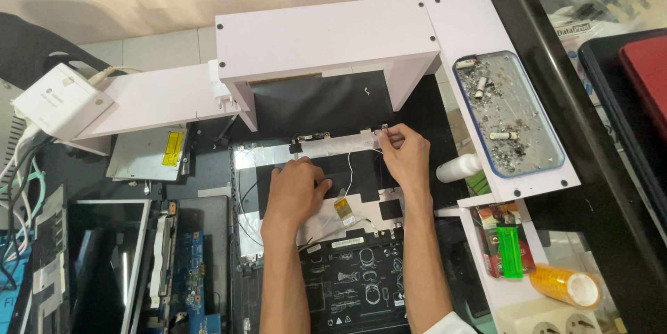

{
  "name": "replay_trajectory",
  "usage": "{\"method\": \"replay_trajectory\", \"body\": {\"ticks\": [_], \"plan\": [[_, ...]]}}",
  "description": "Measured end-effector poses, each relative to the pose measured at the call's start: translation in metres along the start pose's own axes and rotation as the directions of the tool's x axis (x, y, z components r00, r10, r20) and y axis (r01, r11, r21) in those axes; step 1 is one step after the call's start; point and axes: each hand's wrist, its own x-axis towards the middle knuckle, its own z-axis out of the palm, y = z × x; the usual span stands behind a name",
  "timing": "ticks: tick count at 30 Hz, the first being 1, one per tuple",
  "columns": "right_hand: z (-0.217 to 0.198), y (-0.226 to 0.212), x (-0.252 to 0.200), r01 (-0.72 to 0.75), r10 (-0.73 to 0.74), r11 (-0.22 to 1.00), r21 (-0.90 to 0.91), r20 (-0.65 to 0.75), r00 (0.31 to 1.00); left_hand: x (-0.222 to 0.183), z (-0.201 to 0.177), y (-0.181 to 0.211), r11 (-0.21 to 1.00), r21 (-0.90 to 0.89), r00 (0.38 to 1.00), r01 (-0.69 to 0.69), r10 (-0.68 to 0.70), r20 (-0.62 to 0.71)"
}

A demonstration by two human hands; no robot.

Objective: The person closes a red Acer laptop and sets it aside. They then pick up a disassembled laptop chassis and place it on the workbench. The person proceeds to manipulate internal components, specifically handling and connecting thin white wires to a small circuit board within the chassis.

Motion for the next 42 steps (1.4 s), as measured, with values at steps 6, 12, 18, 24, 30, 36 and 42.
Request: {"method": "replay_trajectory", "body": {"ticks": [6, 12, 18, 24, 30, 36, 42], "plan": [[-0.006, 0.008, 0.006, 0.14, -0.146, 0.985, -0.104, -0.046, 0.988, 0.011, 0.004, 0.011, 0.999, 0.04, 0.995, -0.018, 0.022, -0.098], [-0.012, 0.016, 0.008, 0.306, -0.324, 0.939, -0.159, -0.105, 0.94, 0.017, 0.014, 0.01, 0.995, 0.044, 0.975, -0.091, 0.098, -0.198], [-0.016, 0.018, 0.008, 0.066, -0.066, 0.998, -0.001, -0.003, 0.998, 0.022, 0.015, -0.01, 0.998, 0.042, 0.989, -0.043, 0.048, -0.137], [-0.017, 0.016, 0.008, 0.022, -0.025, 0.999, 0.038, 0.062, 0.998, 0.02, 0.005, -0.025, 1.0, -0.003, 0.996, -0.006, 0.006, -0.084], [-0.021, 0.024, 0.01, 0.023, -0.028, 0.997, 0.076, 0.059, 0.998, 0.021, 0.003, -0.024, 0.999, -0.003, 0.995, -0.036, 0.036, -0.098], [-0.018, 0.034, 0.013, -0.015, 0.01, 0.99, 0.137, 0.042, 0.999, 0.024, 0.017, -0.014, 0.995, 0.089, 0.97, -0.033, 0.053, -0.236], [-0.014, 0.043, 0.011, 0.028, -0.031, 0.989, 0.142, 0.017, 0.999, 0.038, 0.053, 0.017, 0.947, -0.011, 0.895, -0.32, 0.299, -0.332]]}}
